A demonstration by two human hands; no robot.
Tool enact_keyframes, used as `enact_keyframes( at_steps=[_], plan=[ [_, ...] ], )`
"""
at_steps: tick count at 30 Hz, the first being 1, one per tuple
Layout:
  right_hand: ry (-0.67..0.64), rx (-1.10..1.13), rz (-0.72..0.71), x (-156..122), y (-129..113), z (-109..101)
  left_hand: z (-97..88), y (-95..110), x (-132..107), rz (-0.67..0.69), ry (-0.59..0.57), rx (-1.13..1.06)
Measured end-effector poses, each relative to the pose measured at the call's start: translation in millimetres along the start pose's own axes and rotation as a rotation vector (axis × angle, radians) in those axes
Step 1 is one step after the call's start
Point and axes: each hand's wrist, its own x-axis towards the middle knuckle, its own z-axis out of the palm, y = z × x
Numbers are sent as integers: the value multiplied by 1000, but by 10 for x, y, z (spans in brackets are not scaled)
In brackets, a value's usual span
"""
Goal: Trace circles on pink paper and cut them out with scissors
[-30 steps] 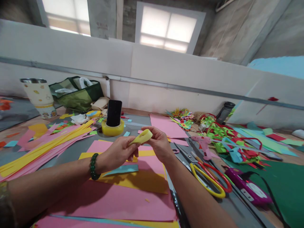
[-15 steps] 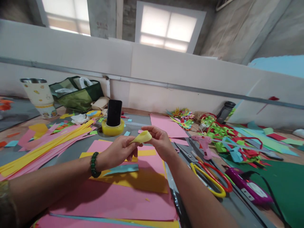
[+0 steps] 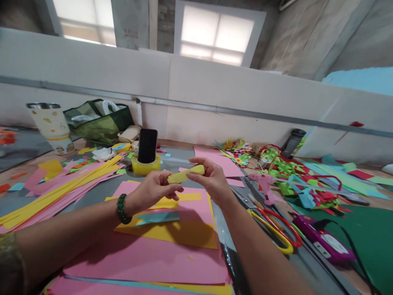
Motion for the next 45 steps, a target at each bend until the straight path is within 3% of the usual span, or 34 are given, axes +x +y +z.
enact_keyframes(
  at_steps=[32, 45],
  plan=[
    [-15, 65, 28, -2, -27, -37, 8, 54, -27, 21, 119, -20],
    [-18, 17, -91, -2, 13, -69, -13, 21, -24, 120, 175, 118]
  ],
)
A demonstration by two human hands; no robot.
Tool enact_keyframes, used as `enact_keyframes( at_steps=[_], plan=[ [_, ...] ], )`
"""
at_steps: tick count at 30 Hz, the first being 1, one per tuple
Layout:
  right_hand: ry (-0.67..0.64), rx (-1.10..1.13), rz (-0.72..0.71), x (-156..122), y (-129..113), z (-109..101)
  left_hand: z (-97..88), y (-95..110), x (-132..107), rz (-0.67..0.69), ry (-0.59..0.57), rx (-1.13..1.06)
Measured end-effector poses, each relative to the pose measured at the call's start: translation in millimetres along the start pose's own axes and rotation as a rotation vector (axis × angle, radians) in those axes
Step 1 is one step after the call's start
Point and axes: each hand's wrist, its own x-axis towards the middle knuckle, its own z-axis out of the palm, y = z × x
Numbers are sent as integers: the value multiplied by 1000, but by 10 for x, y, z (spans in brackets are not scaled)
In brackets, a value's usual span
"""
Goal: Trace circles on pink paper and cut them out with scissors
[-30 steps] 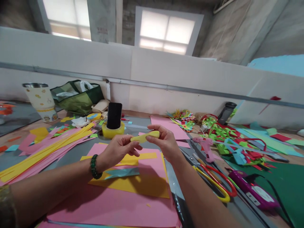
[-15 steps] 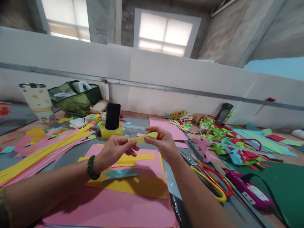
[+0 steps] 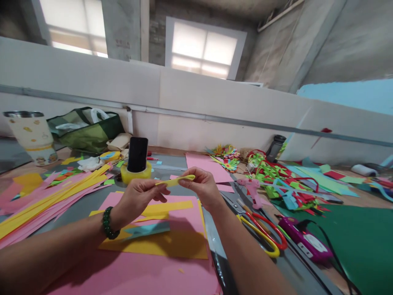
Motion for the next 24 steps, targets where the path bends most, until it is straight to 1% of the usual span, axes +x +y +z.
enact_keyframes(
  at_steps=[8, 12, 19, 24],
  plan=[
    [8, 10, 22, 4, 8, -17, -1, -7, -8, 3, -4, -11],
    [11, 17, 55, 12, -3, -33, -8, -11, 7, -7, -16, -37],
    [74, 50, 104, 42, 3, -43, -5, 9, 11, -56, -46, -111],
    [103, 42, 140, 46, -1, -32, 5, 20, 13, -57, -44, -122]
  ],
)
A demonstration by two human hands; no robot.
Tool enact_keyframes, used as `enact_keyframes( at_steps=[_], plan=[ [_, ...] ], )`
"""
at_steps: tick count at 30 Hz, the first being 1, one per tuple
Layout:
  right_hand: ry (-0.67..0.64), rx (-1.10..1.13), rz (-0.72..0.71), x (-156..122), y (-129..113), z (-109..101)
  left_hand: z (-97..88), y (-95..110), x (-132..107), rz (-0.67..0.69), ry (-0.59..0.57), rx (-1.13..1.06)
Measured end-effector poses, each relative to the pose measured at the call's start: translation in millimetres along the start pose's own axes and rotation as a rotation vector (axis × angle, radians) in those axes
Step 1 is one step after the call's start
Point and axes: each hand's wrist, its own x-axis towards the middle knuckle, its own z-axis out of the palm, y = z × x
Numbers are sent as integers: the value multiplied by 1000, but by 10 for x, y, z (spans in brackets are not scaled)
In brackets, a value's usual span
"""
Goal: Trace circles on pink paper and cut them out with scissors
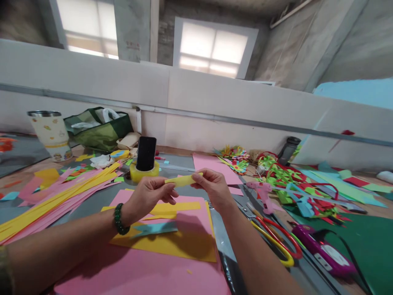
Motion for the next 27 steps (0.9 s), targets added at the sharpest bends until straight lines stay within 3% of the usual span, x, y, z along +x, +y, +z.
enact_keyframes(
  at_steps=[8, 14, 27],
  plan=[
    [34, -107, 54, 3, -45, -21, -28, -18, 32, -154, -5, -138],
    [-13, -203, 108, 7, -37, -66, -89, -104, 60, -250, -26, -234],
    [-69, -207, 138, 3, 47, 8, -102, -162, 86, -278, -52, -255]
  ],
)
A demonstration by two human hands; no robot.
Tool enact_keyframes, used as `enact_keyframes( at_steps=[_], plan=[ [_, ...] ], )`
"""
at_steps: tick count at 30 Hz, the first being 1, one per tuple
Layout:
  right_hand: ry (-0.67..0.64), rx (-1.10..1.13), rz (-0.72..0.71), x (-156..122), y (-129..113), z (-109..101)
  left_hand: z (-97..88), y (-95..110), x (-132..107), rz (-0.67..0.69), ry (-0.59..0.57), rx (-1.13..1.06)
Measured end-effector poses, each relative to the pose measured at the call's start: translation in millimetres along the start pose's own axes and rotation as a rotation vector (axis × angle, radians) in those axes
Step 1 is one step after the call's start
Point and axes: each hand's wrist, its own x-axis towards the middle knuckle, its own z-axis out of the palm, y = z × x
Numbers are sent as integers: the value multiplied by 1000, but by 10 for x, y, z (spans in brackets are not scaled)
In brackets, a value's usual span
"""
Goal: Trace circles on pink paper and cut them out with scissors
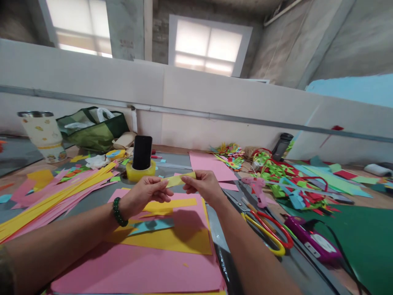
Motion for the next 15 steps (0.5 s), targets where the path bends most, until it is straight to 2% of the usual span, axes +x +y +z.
enact_keyframes(
  at_steps=[7, 9, 13, 15],
  plan=[
    [111, 81, -43, 43, -37, -221, -30, 15, 21, -84, 62, -191],
    [49, 101, -93, 21, -74, -209, -35, 23, 23, -111, 68, -232],
    [-158, 141, -168, -23, -88, -88, -39, 28, 23, -142, 50, -264],
    [-183, 148, -167, -30, -67, -24, -46, 19, 28, -145, 32, -267]
  ],
)
